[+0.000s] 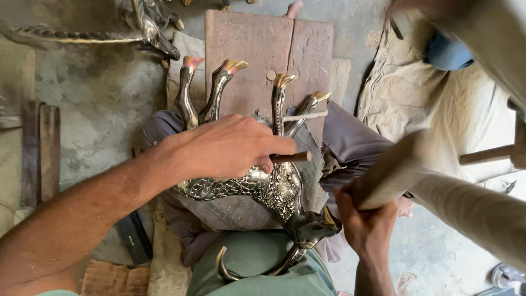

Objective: The person uses a wooden mallet and a metal punch to hammer a decorative metal giraffe figurine. The figurine is held steady on a cushioned block while the person repeatedly strikes the punch to shape or emboss the surface.

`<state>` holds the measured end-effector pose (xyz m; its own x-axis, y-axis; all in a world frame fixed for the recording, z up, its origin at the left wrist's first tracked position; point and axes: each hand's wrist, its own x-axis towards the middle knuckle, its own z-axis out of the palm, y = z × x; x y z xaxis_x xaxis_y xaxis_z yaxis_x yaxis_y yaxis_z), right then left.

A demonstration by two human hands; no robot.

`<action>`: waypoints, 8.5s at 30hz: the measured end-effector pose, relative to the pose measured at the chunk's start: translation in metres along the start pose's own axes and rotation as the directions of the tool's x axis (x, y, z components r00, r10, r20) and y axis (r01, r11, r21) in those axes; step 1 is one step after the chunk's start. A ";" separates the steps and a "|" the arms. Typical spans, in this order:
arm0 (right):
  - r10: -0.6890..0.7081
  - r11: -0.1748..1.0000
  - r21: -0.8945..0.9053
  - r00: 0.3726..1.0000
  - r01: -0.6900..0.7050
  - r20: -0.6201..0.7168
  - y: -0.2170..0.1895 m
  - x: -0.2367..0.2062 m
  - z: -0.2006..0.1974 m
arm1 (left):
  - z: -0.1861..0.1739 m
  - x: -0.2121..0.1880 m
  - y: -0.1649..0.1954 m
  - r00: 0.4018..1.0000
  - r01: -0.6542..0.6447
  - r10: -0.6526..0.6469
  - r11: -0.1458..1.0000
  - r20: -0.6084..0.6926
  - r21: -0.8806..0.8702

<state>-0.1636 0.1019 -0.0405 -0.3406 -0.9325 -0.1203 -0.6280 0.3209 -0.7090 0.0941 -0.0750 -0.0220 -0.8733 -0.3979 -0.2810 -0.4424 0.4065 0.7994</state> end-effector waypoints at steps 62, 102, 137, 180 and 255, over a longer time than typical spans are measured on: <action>0.241 0.969 0.121 0.935 -0.215 -0.262 0.141 -0.112 -0.052 | 0.247 -0.140 0.065 0.052 -0.383 -0.512 0.783 -0.857 -0.491; -0.717 0.559 -0.308 0.636 0.770 0.287 -0.143 0.082 -0.053 | 0.119 -0.008 0.043 0.311 0.100 -0.273 0.962 -0.910 -0.255; -0.385 0.420 -0.622 0.751 0.661 0.537 -0.128 0.094 -0.052 | 0.108 -0.010 0.040 0.421 0.155 -0.333 0.943 -0.844 -0.295; -0.618 0.254 -0.590 0.597 0.767 0.511 -0.141 0.087 -0.048 | 0.148 -0.014 0.034 0.240 0.126 -0.307 0.951 -0.921 -0.284; -0.316 0.945 0.241 0.811 0.222 0.493 -0.103 0.101 -0.041 | 0.129 -0.016 0.030 0.467 0.048 -0.174 0.984 -0.867 -0.172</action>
<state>-0.1622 -0.0190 0.0487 0.2674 -0.9389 -0.2166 -0.5005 0.0568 -0.8638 0.0688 0.0496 -0.0620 -0.1544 -0.9696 0.1897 -0.4424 0.2395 0.8642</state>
